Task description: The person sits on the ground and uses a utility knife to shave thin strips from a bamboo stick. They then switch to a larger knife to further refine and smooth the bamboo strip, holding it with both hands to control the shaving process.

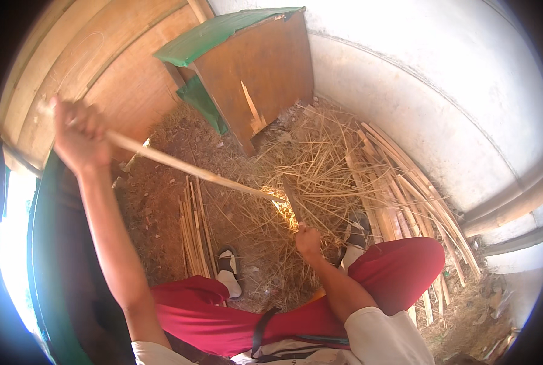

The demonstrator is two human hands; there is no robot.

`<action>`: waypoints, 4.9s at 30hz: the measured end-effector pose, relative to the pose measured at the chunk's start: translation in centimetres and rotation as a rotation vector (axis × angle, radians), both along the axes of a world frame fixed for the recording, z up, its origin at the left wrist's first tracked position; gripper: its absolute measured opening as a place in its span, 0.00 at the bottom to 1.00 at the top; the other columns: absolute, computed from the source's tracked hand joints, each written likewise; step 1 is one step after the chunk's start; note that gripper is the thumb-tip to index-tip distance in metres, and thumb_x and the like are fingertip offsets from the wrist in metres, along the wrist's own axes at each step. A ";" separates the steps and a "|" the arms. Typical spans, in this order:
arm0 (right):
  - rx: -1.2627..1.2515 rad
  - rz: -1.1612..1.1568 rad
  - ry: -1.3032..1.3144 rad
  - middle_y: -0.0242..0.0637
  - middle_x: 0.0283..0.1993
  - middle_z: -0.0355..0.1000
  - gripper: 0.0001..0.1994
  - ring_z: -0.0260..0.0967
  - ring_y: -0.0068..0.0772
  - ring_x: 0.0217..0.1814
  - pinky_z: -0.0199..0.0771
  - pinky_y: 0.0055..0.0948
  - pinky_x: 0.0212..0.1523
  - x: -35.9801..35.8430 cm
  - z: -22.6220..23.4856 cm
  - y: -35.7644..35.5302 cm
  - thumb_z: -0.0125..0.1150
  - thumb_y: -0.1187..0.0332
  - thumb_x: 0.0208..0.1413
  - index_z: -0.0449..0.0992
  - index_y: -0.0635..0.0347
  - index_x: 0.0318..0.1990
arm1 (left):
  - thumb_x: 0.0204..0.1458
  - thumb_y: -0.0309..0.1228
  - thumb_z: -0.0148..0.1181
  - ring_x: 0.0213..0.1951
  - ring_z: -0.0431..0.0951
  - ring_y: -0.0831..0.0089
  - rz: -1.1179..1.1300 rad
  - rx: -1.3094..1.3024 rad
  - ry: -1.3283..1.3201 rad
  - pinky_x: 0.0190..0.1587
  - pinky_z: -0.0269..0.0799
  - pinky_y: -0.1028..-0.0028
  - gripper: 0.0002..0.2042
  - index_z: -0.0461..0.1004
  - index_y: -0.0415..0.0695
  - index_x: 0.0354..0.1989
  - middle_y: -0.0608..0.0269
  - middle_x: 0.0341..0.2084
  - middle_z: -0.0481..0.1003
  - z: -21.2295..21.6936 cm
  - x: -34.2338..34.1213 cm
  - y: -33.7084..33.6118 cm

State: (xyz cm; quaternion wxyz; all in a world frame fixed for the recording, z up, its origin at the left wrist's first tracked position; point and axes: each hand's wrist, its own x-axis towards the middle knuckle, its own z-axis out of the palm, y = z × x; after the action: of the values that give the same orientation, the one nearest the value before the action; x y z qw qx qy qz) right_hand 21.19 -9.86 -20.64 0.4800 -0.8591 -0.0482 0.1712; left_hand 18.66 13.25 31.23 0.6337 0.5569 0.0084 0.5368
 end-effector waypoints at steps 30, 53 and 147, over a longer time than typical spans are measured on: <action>-0.491 0.077 -0.615 0.46 0.16 0.68 0.24 0.70 0.44 0.22 0.68 0.42 0.28 -0.5 31.5 -20.0 0.54 0.54 0.62 0.78 0.66 0.23 | 0.50 0.32 0.56 0.17 0.50 0.73 0.174 -0.655 -0.837 0.20 0.47 0.72 0.17 0.53 0.47 0.19 0.68 0.15 0.49 -13.3 -39.4 18.6; -0.358 -0.692 0.585 0.49 0.27 0.74 0.22 0.72 0.37 0.24 0.70 0.33 0.29 -22.3 -3.2 -41.7 0.60 0.52 0.58 0.78 0.69 0.32 | 0.65 0.19 0.41 0.25 0.60 0.73 0.000 -0.481 -0.714 0.34 0.63 0.71 0.07 0.57 0.44 0.33 0.64 0.23 0.57 -20.1 -40.2 17.0; 0.953 0.056 0.306 0.31 0.26 0.67 0.29 0.57 0.20 0.22 0.65 0.25 0.28 9.2 26.9 -0.6 0.36 0.44 0.70 0.73 0.65 0.47 | 0.64 0.40 0.41 0.07 0.49 0.85 -1.154 -1.052 0.785 0.10 0.47 0.79 0.17 0.66 0.44 0.25 0.78 0.07 0.54 -23.2 -23.2 -5.1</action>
State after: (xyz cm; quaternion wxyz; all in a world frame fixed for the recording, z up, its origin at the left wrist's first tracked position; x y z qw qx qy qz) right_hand 30.34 -10.48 6.29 0.8158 -0.5078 -0.0730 0.2671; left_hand -4.50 8.19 8.01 0.9327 0.2540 0.1894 -0.1722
